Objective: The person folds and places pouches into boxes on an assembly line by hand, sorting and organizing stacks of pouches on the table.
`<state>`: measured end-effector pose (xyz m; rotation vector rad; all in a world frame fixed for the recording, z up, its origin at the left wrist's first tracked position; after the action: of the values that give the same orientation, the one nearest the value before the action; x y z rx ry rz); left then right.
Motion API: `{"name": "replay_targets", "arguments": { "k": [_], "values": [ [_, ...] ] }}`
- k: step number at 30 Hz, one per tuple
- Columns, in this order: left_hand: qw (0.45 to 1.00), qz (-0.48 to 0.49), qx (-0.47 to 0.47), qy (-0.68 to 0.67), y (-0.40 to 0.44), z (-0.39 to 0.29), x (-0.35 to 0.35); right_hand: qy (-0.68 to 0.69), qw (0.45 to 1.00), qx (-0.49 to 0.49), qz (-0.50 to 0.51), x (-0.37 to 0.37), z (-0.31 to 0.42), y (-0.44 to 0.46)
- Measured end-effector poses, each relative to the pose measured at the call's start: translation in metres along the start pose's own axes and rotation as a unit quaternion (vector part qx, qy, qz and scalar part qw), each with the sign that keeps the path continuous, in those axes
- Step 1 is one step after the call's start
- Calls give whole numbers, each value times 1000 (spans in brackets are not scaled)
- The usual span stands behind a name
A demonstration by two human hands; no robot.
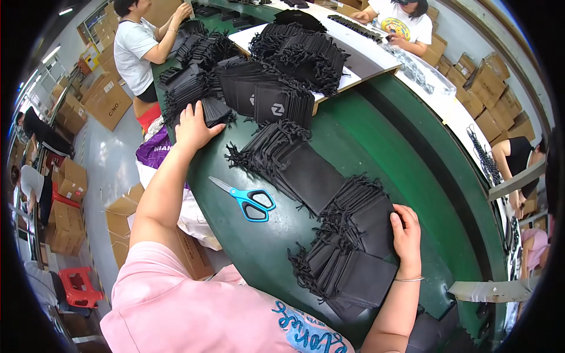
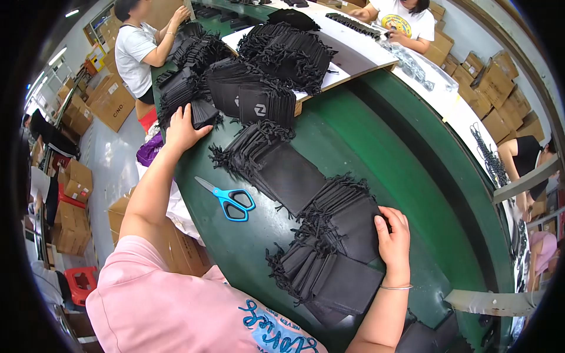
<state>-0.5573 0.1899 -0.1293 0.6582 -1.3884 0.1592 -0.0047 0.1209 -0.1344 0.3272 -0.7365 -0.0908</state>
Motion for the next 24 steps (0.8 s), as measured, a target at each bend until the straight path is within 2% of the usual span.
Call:
{"name": "replay_targets", "arguments": {
  "k": [1, 5, 10, 15, 21, 24],
  "values": [
    [1000, 1, 0, 3, 3, 6, -3, 2, 1000, -1, 1, -1, 0, 0],
    [986, 34, -29, -162, 22, 25, -16, -6, 1000, 4, 10, 0, -2, 0],
    [971, -6, -34, -235, 24, 40, -9, 1, 1000, 5, -6, 0, -2, -1],
    [977, -13, 11, -212, 11, 45, 22, -8, 1000, -5, 8, 1, 0, -1],
    [967, -73, -8, -246, 5, 58, -5, -11, 1000, 0, 6, 3, -1, -1],
    [870, -73, 136, -467, 5, 73, 18, 1, 1000, -5, 5, 4, -3, -1]
  ]
}}
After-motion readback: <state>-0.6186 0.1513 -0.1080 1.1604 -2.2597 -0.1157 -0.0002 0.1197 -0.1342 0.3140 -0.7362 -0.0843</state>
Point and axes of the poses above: each hand's wrist, its own y-axis towards the middle knuckle, its own x-axis out of the back of the hand, z = x × y, the point moved 4 cm from there along y, towards the middle knuckle, and after that the axes turned 7 degrees about -z, right-handed, at the moved point
